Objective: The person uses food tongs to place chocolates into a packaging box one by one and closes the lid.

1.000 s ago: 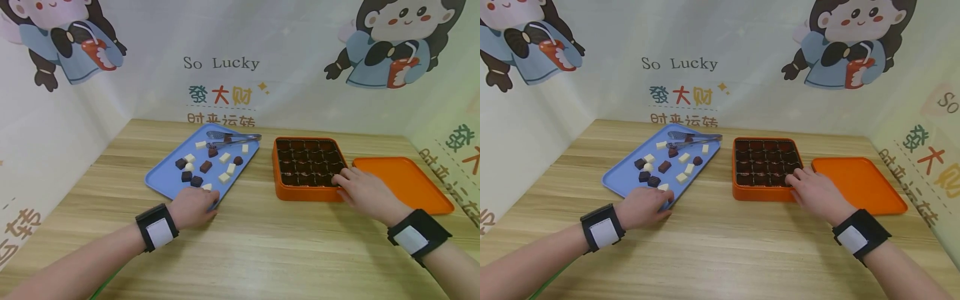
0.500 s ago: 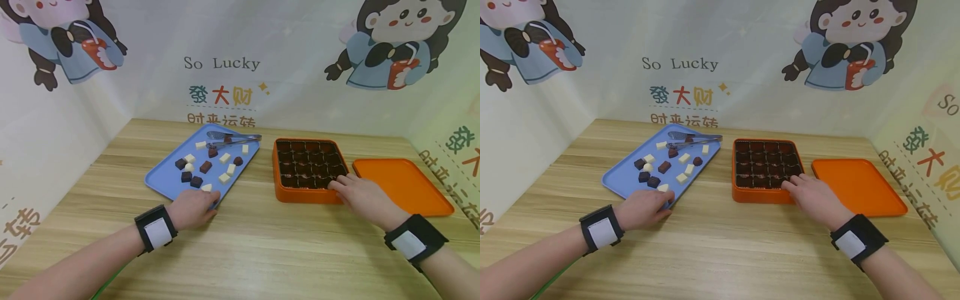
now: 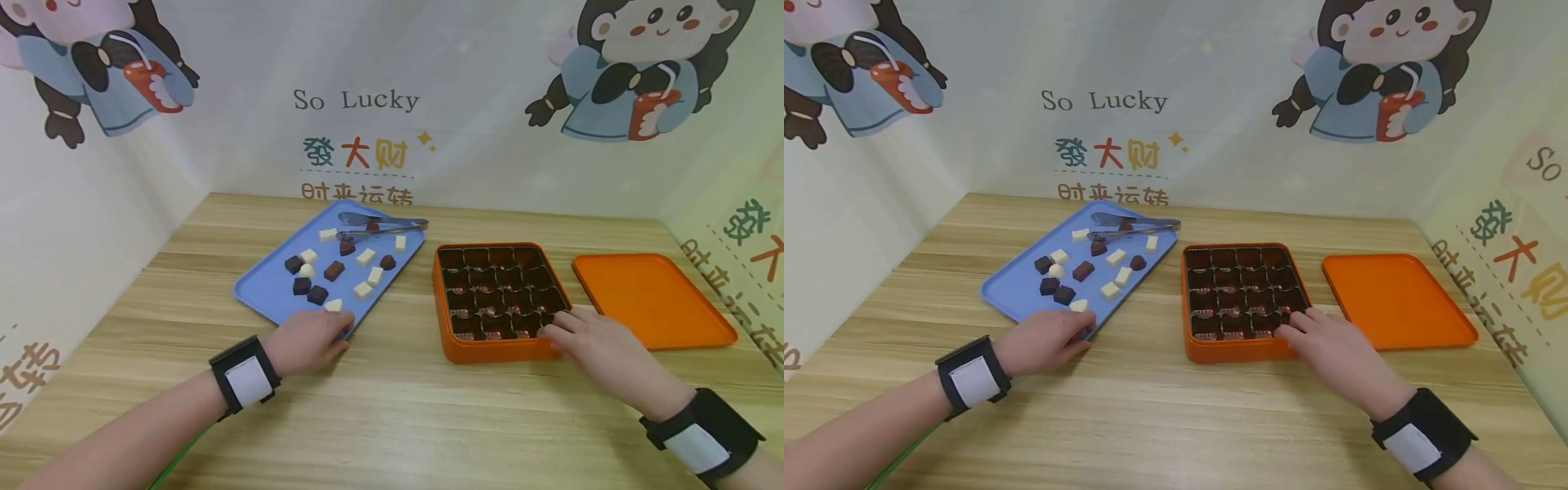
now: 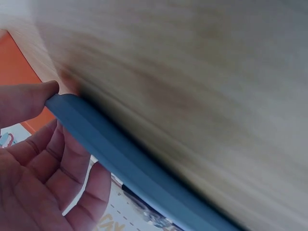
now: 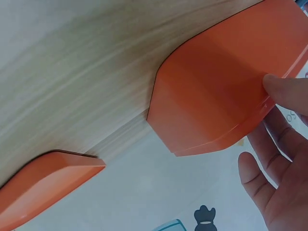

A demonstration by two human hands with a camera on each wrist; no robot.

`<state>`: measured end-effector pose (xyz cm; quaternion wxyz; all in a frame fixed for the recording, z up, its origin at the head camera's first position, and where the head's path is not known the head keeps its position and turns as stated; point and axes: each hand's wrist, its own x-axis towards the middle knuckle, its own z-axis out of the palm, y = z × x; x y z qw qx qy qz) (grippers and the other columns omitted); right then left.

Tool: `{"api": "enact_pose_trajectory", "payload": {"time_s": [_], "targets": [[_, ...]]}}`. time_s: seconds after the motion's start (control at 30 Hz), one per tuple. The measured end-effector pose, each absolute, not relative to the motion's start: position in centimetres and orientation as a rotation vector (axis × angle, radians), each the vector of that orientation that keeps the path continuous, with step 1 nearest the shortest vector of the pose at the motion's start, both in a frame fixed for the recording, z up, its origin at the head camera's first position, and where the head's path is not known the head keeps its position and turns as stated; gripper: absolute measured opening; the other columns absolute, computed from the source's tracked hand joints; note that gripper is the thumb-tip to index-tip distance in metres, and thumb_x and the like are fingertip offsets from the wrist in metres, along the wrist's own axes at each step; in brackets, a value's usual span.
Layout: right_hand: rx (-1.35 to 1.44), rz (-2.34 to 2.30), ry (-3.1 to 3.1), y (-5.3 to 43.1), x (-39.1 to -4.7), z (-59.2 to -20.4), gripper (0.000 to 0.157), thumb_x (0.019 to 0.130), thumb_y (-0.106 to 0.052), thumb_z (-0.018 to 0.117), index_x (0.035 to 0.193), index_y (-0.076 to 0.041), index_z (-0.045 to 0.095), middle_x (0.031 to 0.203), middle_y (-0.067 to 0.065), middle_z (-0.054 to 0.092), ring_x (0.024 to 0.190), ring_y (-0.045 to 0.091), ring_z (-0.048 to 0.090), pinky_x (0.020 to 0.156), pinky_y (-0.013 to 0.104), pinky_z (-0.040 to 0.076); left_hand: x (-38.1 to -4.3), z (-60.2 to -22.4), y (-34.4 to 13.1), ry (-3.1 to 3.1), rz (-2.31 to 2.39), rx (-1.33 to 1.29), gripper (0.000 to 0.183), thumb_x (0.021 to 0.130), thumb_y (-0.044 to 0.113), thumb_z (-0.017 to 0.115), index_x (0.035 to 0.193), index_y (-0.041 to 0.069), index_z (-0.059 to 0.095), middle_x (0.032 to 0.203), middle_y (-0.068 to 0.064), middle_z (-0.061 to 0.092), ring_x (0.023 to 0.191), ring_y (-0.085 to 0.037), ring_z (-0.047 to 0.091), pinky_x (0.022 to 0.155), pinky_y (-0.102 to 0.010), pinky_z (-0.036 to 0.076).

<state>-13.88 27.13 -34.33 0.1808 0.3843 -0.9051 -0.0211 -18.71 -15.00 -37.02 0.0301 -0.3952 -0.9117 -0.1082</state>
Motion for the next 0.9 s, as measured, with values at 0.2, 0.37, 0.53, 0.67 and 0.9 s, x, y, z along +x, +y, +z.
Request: {"api": "enact_pose_trajectory", "payload": {"time_s": [0.2, 0.37, 0.53, 0.67, 0.9], "targets": [[1.137, 0.044, -2.492, 27.0, -12.8, -34.6, 0.030, 0.068, -0.006, 0.071, 0.095, -0.016, 0.062, 0.080, -0.008, 0.047, 0.069, 0.009, 0.041, 0.053, 0.020, 0.040, -18.9, -37.1, -15.4, -2.782, -0.341, -1.213, 0.014, 0.082, 0.014, 0.063, 0.082, 0.016, 0.049, 0.069, 0.009, 0.045, 0.059, -0.007, 0.044, 0.052, -0.027, 0.039], [1.218, 0.163, -2.426, 26.6, -11.9, -35.1, 0.015, 0.093, -0.024, 0.050, 0.096, -0.018, 0.063, 0.081, -0.011, 0.046, 0.069, 0.005, 0.039, 0.055, 0.017, 0.038, -19.5, -37.3, -15.8, -2.772, -0.349, -1.209, 0.011, 0.082, 0.013, 0.062, 0.087, 0.015, 0.053, 0.073, 0.009, 0.049, 0.063, -0.007, 0.046, 0.057, -0.027, 0.042], [1.283, 0.220, -2.381, 26.0, -10.7, -35.3, 0.028, 0.098, -0.031, 0.038, 0.094, -0.020, 0.063, 0.082, -0.013, 0.046, 0.070, 0.003, 0.039, 0.058, 0.015, 0.035, -20.1, -37.3, -16.0, -2.753, -0.374, -1.238, 0.012, 0.081, 0.011, 0.063, 0.089, 0.014, 0.054, 0.074, 0.008, 0.048, 0.065, -0.009, 0.045, 0.059, -0.028, 0.041], [1.330, 0.279, -2.354, 25.4, -9.7, -35.3, 0.018, 0.095, -0.027, 0.045, 0.094, -0.022, 0.063, 0.083, -0.015, 0.047, 0.071, 0.002, 0.039, 0.059, 0.013, 0.033, -20.6, -37.2, -16.0, -2.733, -0.374, -1.270, 0.013, 0.081, 0.009, 0.063, 0.089, 0.014, 0.055, 0.077, 0.006, 0.051, 0.069, -0.009, 0.048, 0.061, -0.029, 0.042], [1.412, 0.294, -2.331, 23.9, -8.2, -34.9, 0.012, 0.083, -0.018, 0.062, 0.094, -0.023, 0.061, 0.084, -0.016, 0.046, 0.072, 0.002, 0.039, 0.061, 0.013, 0.033, -22.4, -37.1, -15.5, -2.705, -0.340, -1.320, 0.012, 0.080, 0.006, 0.061, 0.087, 0.014, 0.057, 0.080, 0.005, 0.053, 0.073, -0.010, 0.050, 0.064, -0.029, 0.043]]}}
